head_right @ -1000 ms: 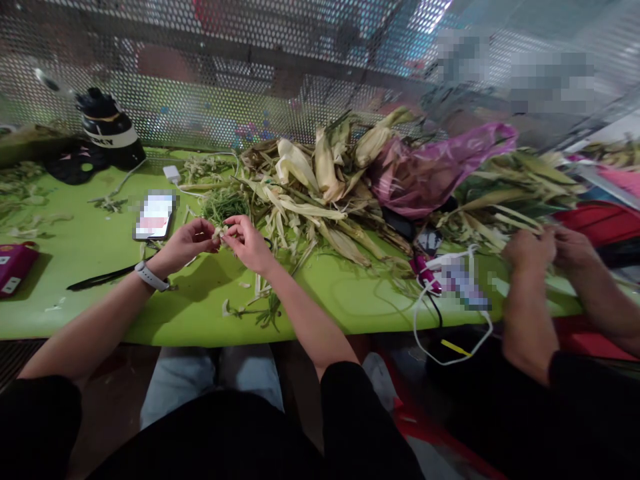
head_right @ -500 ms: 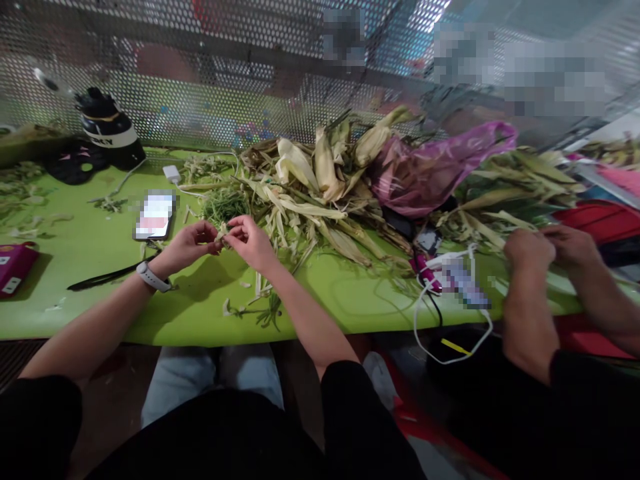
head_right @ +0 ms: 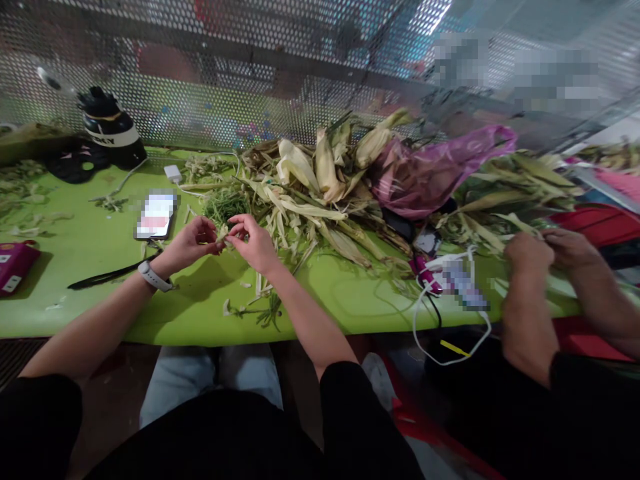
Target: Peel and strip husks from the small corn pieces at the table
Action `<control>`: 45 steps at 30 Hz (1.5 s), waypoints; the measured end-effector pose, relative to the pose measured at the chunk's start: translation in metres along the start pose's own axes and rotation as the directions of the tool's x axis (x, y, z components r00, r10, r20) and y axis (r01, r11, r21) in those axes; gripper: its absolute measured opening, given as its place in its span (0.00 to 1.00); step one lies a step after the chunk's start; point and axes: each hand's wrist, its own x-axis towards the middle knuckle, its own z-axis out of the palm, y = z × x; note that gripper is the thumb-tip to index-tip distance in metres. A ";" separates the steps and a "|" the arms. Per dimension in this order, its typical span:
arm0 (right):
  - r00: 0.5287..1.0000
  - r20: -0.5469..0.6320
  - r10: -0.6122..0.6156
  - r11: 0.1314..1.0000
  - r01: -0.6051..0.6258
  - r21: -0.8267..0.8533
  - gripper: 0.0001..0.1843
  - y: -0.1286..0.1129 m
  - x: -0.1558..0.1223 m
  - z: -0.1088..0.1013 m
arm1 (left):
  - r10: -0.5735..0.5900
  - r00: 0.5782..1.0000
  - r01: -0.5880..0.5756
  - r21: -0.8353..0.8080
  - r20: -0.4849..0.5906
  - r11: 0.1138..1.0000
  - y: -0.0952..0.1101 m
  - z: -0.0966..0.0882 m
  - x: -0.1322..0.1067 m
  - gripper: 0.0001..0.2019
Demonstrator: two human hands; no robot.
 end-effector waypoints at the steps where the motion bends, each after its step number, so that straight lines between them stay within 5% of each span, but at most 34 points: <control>1: 1.000 -0.005 -0.003 1.000 0.003 -0.004 0.19 0.001 0.000 0.001 | 0.017 1.000 -0.018 0.014 0.006 1.000 0.000 0.000 0.000 0.18; 6: 0.998 -0.056 -0.021 0.995 0.015 -0.104 0.20 0.003 0.001 0.001 | 0.094 0.994 -0.098 0.082 0.052 0.992 0.000 0.000 -0.001 0.18; 9: 0.999 0.030 0.018 0.991 -0.014 -0.134 0.14 0.005 0.001 0.001 | 0.115 0.992 -0.121 0.133 0.054 0.984 0.000 -0.001 0.000 0.20; 20: 0.945 0.233 0.229 0.953 -0.267 0.147 0.11 -0.004 -0.001 -0.004 | 0.126 0.988 -0.150 0.354 0.091 0.923 0.007 -0.002 -0.003 0.19; 27: 0.982 0.068 0.179 0.983 -0.176 -0.045 0.07 0.008 0.001 0.007 | 0.131 0.987 -0.158 0.432 0.093 0.888 0.009 0.007 -0.005 0.18; 31: 0.989 -0.034 0.141 0.990 -0.140 0.014 0.06 0.007 0.001 0.008 | 0.027 0.995 -0.062 0.362 0.100 0.930 0.014 0.004 -0.005 0.20; 38: 0.972 -0.025 0.235 0.942 -0.222 0.251 0.09 -0.001 0.000 0.007 | -0.138 0.933 0.092 0.150 0.331 0.984 0.016 -0.002 -0.003 0.12; 45: 0.946 0.065 0.319 0.878 -0.321 0.356 0.10 0.000 0.000 0.011 | -0.101 0.879 0.014 0.187 0.466 0.982 0.021 0.004 -0.006 0.15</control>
